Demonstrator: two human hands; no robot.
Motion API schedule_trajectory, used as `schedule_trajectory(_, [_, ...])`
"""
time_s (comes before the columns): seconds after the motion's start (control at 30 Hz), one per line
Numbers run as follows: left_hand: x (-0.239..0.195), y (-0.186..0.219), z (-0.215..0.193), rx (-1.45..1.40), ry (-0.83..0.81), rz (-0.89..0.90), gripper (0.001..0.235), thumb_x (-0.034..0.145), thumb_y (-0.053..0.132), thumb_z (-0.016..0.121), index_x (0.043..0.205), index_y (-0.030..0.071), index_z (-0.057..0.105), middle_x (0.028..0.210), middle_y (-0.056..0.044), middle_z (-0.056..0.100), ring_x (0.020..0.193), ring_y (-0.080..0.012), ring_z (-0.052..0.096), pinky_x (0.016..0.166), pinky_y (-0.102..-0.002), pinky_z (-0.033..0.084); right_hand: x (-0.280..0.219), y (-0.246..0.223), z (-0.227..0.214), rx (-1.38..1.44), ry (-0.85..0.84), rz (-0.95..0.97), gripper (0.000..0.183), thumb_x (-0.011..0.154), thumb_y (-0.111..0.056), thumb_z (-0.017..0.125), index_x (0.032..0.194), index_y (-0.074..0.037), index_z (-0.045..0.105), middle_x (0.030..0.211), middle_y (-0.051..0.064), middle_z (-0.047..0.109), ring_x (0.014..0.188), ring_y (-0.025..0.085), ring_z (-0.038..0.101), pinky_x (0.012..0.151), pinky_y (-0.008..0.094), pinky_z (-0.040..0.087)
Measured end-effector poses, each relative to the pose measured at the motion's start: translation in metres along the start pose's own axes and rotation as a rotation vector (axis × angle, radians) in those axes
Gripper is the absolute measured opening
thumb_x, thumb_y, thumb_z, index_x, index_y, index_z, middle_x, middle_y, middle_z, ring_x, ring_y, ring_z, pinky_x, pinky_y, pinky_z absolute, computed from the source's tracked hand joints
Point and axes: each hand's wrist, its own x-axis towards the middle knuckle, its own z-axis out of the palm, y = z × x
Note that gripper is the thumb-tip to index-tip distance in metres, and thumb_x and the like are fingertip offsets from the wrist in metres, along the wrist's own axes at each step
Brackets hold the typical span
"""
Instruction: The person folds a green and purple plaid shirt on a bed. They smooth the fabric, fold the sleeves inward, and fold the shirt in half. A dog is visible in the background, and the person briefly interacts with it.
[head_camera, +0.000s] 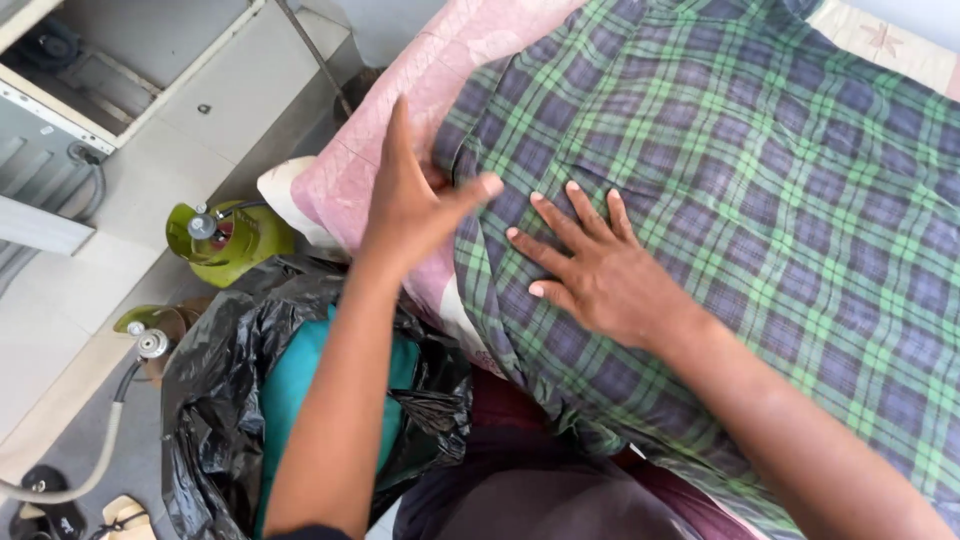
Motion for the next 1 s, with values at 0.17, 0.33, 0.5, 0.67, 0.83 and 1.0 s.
schedule_trajectory(0.17, [-0.048, 0.048, 0.007, 0.334, 0.098, 0.152, 0.129, 0.072, 0.011, 0.091, 0.166, 0.008, 0.001, 0.144, -0.034, 0.054, 0.12, -0.0393, 0.061, 0.093, -0.041, 0.056, -0.007, 0.0, 0.016, -0.061, 0.022, 0.05, 0.06, 0.102, -0.053, 0.042, 0.156, -0.027, 0.043, 0.165, 0.013, 0.031, 0.152, 0.046, 0.021, 0.119, 0.068, 0.017])
schedule_trajectory(0.33, [-0.057, 0.029, -0.007, -0.351, 0.078, -0.132, 0.096, 0.096, -0.004, 0.07, 0.169, 0.009, 0.009, 0.103, -0.012, 0.076, 0.091, -0.0121, 0.074, 0.083, -0.026, 0.061, -0.012, 0.0, 0.019, -0.029, 0.045, 0.058, 0.06, 0.103, -0.054, 0.04, 0.157, -0.027, 0.042, 0.166, 0.011, 0.032, 0.154, 0.042, 0.022, 0.121, 0.065, 0.015])
schedule_trajectory(0.5, [-0.074, 0.015, -0.001, -0.32, 0.1, -0.169, 0.09, 0.1, -0.004, 0.072, 0.168, 0.009, 0.014, 0.098, -0.013, 0.074, 0.082, -0.0087, 0.065, 0.073, -0.024, 0.052, -0.024, -0.005, 0.012, -0.062, 0.052, 0.077, 0.061, 0.103, -0.055, 0.038, 0.156, -0.025, 0.043, 0.166, 0.008, 0.035, 0.156, 0.037, 0.022, 0.124, 0.062, 0.015])
schedule_trajectory(0.67, [-0.08, 0.021, -0.006, -0.259, -0.066, -0.084, 0.097, 0.09, -0.006, 0.079, 0.165, 0.007, 0.019, 0.12, -0.012, 0.072, 0.108, -0.0071, 0.066, 0.089, -0.023, 0.055, -0.061, -0.025, -0.002, -0.009, -0.055, 0.035, 0.07, 0.097, -0.058, 0.045, 0.156, -0.022, 0.039, 0.164, 0.008, 0.031, 0.152, 0.034, 0.019, 0.121, 0.061, 0.013])
schedule_trajectory(0.83, [-0.095, 0.016, -0.005, -0.704, -0.044, -0.238, 0.096, 0.09, 0.001, 0.078, 0.163, 0.01, 0.016, 0.118, -0.016, 0.072, 0.106, -0.0139, 0.071, 0.095, -0.028, 0.059, -0.109, -0.031, -0.009, 0.006, 0.004, 0.131, 0.069, 0.096, -0.055, 0.047, 0.157, -0.023, 0.037, 0.166, 0.007, 0.031, 0.155, 0.031, 0.02, 0.124, 0.057, 0.014])
schedule_trajectory(1.0, [-0.141, -0.013, 0.01, -0.876, -0.277, -0.135, 0.082, 0.088, 0.001, 0.083, 0.155, 0.005, 0.035, 0.123, -0.008, 0.069, 0.111, -0.0135, 0.066, 0.097, -0.029, 0.054, -0.138, -0.035, -0.004, -0.013, 0.055, 0.308, 0.068, 0.097, -0.051, 0.05, 0.158, -0.023, 0.039, 0.167, 0.008, 0.032, 0.155, 0.031, 0.021, 0.124, 0.056, 0.015])
